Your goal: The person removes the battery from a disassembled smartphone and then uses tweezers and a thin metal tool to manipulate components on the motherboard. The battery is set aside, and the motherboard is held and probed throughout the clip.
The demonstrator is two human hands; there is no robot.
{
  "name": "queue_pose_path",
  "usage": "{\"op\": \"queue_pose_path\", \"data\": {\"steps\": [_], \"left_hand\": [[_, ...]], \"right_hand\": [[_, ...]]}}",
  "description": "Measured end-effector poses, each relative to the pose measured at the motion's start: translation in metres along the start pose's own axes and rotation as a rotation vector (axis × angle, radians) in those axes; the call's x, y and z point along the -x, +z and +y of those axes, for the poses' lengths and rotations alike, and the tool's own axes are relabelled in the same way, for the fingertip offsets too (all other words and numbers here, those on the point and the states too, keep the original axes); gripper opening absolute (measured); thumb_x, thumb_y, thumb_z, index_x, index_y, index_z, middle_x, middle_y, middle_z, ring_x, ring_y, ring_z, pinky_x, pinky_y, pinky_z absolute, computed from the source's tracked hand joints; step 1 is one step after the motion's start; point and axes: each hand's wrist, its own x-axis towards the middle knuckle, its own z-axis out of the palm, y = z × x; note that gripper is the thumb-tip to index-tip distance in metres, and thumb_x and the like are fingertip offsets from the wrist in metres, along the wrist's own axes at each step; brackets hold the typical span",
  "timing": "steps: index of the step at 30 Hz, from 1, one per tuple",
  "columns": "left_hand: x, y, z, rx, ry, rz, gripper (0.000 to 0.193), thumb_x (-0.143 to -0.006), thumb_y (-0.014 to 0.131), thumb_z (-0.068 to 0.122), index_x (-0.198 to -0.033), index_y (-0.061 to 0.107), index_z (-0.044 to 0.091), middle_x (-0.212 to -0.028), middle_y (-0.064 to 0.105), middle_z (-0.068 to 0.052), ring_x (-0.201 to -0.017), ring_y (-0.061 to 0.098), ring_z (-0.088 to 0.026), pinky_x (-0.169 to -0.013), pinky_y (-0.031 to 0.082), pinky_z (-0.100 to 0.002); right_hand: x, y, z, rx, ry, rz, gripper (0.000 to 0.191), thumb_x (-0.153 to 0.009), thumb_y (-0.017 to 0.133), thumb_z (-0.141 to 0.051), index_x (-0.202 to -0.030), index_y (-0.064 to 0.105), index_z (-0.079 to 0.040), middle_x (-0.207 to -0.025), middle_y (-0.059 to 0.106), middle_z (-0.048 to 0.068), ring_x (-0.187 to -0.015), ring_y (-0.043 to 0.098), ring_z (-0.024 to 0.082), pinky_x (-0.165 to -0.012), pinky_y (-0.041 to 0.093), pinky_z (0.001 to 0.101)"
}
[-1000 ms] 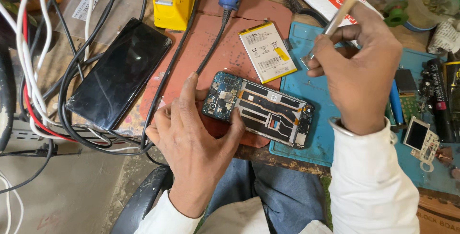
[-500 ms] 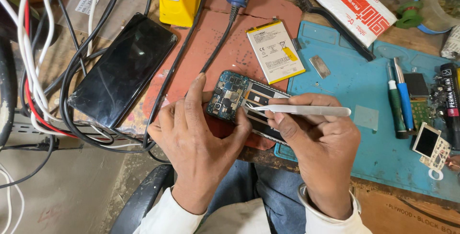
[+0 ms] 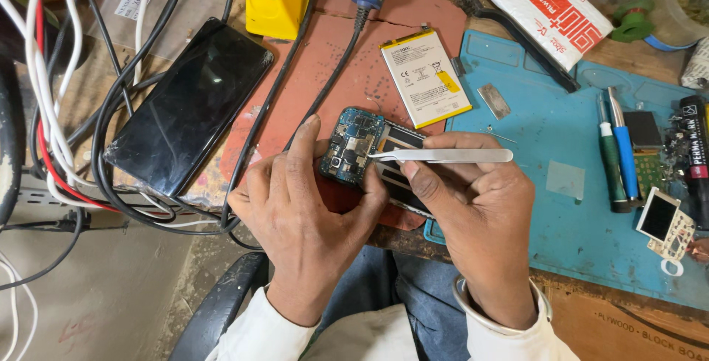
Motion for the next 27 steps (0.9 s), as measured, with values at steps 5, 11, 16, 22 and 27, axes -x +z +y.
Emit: {"op": "queue_pose_path", "data": {"steps": [5, 11, 16, 22, 27], "left_hand": [[0.000, 0.000, -0.001, 0.009, 0.004, 0.002, 0.075, -0.079, 0.088, 0.035, -0.140, 0.056, 0.004, -0.106, 0.068, 0.000, -0.099, 0.057, -0.023, -0.090, 0.032, -0.045], [0.001, 0.000, 0.000, -0.005, 0.001, 0.004, 0.074, -0.081, 0.088, 0.035, -0.141, 0.056, 0.006, -0.106, 0.068, 0.000, -0.100, 0.057, -0.023, -0.091, 0.032, -0.045], [0.002, 0.000, 0.000, 0.000, -0.001, -0.012, 0.075, -0.080, 0.088, 0.035, -0.140, 0.056, 0.005, -0.105, 0.068, -0.001, -0.099, 0.055, -0.024, -0.089, 0.032, -0.045], [0.002, 0.001, 0.000, 0.007, 0.008, -0.002, 0.078, -0.081, 0.088, 0.036, -0.143, 0.053, 0.003, -0.107, 0.068, -0.001, -0.100, 0.055, -0.024, -0.090, 0.033, -0.045], [0.004, 0.001, -0.001, 0.038, 0.005, 0.001, 0.086, -0.081, 0.089, 0.040, -0.146, 0.047, 0.001, -0.112, 0.069, -0.002, -0.103, 0.054, -0.024, -0.091, 0.032, -0.045]], "right_hand": [[-0.001, -0.002, -0.005, -0.045, 0.022, -0.044, 0.027, -0.094, 0.073, -0.005, -0.118, 0.064, 0.003, -0.100, 0.077, 0.013, -0.091, 0.074, 0.014, -0.080, 0.060, 0.0250], [-0.006, 0.003, -0.014, -0.005, 0.132, 0.041, 0.024, -0.093, 0.074, -0.010, -0.113, 0.068, 0.002, -0.092, 0.077, 0.014, -0.083, 0.075, 0.015, -0.073, 0.062, 0.0257], [-0.009, 0.004, -0.021, -0.045, 0.160, 0.070, 0.023, -0.093, 0.073, -0.010, -0.112, 0.069, 0.001, -0.094, 0.077, 0.013, -0.082, 0.076, 0.016, -0.073, 0.065, 0.0270], [-0.008, 0.008, -0.020, -0.062, 0.111, 0.098, 0.024, -0.093, 0.074, -0.009, -0.114, 0.065, 0.001, -0.095, 0.077, 0.015, -0.081, 0.076, 0.016, -0.073, 0.065, 0.0283], [-0.006, 0.007, -0.017, -0.086, 0.087, 0.117, 0.026, -0.094, 0.074, -0.007, -0.115, 0.063, 0.001, -0.095, 0.077, 0.016, -0.080, 0.075, 0.016, -0.073, 0.064, 0.0284]]}}
